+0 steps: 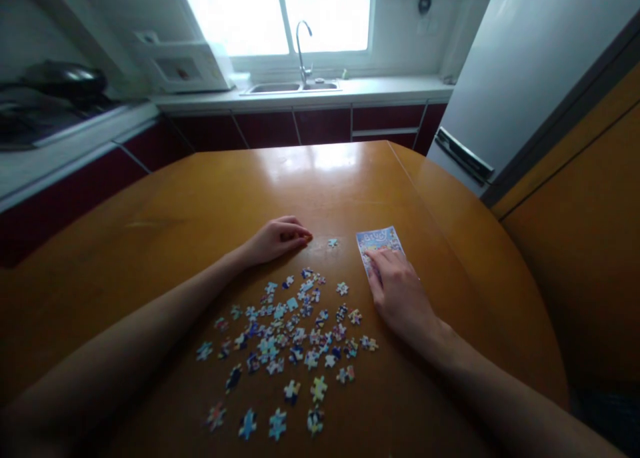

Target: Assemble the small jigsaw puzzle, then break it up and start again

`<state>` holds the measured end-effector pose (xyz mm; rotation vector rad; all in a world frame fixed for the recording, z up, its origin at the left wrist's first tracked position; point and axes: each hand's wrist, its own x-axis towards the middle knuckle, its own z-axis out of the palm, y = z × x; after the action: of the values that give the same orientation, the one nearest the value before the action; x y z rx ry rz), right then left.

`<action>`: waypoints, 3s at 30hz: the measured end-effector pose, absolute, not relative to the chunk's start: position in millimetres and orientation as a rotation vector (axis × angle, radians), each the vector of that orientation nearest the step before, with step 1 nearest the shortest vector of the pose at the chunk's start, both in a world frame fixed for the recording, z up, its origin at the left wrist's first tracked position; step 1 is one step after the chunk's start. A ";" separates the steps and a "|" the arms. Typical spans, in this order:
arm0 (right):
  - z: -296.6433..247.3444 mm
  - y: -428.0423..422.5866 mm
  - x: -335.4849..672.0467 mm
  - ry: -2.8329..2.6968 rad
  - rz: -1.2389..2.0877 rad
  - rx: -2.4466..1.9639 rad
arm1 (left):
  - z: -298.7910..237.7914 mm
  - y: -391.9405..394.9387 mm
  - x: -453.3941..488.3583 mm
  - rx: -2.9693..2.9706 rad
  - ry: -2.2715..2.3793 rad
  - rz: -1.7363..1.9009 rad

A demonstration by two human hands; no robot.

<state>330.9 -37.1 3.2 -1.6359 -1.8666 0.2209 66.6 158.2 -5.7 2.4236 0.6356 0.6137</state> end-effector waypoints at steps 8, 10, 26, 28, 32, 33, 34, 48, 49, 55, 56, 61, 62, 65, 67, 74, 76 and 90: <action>11.3 -48.5 322.0 -1.877 0.250 -1.496 | -3.4 158.0 66.6 2.457 0.624 0.611; 13.5 -51.0 320.2 -1.871 0.256 -1.487 | -3.9 158.1 66.8 2.452 0.627 0.601; 11.5 -46.3 324.9 -1.820 0.315 -1.494 | 20.8 153.4 60.2 2.425 0.623 0.310; 13.1 -49.3 319.6 -1.848 0.361 -1.480 | 19.7 146.1 56.8 2.414 0.667 0.343; 17.8 -56.4 310.2 -1.898 0.416 -1.460 | 11.0 128.3 44.4 2.363 0.818 0.561; 18.6 -57.8 308.7 -1.911 0.430 -1.460 | 8.3 125.1 41.2 2.337 0.854 0.625; 19.1 -59.0 307.8 -1.922 0.443 -1.460 | 5.9 122.9 38.4 2.312 0.880 0.666; 19.6 -60.2 315.9 -1.903 0.532 -1.462 | 2.6 121.9 33.5 2.337 0.840 0.619; 20.0 -60.7 315.4 -1.908 0.539 -1.453 | 2.4 121.9 33.3 2.339 0.842 0.619; 21.1 -62.1 314.2 -1.898 0.544 -1.454 | 1.0 123.7 32.4 2.358 0.827 0.632; 21.6 -61.9 314.2 -1.894 0.540 -1.461 | 0.9 123.8 32.5 2.360 0.827 0.631; 23.6 -61.1 313.3 -1.899 0.533 -1.488 | 1.6 123.1 33.8 2.370 0.815 0.640; 23.3 -60.8 313.6 -1.897 0.526 -1.493 | 1.8 122.9 34.1 2.370 0.812 0.643; 19.7 -58.2 316.8 -1.868 0.483 -1.527 | 2.3 122.5 34.5 2.351 0.814 0.661; 16.0 -55.2 321.0 -1.840 0.457 -1.546 | 2.4 122.4 34.4 2.340 0.810 0.670; 7.9 -46.9 332.3 -1.771 0.396 -1.564 | 0.5 123.3 34.0 2.351 0.803 0.634; 7.5 -46.7 331.6 -1.799 0.384 -1.553 | 0.3 123.5 34.2 2.360 0.797 0.632; 7.4 -45.7 315.9 -2.052 0.335 -1.488 | -0.7 124.8 35.4 2.356 0.779 0.628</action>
<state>315.9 -45.7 7.4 -1.4876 -2.0523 0.3347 35.4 124.8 -0.7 2.3562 0.7785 0.6279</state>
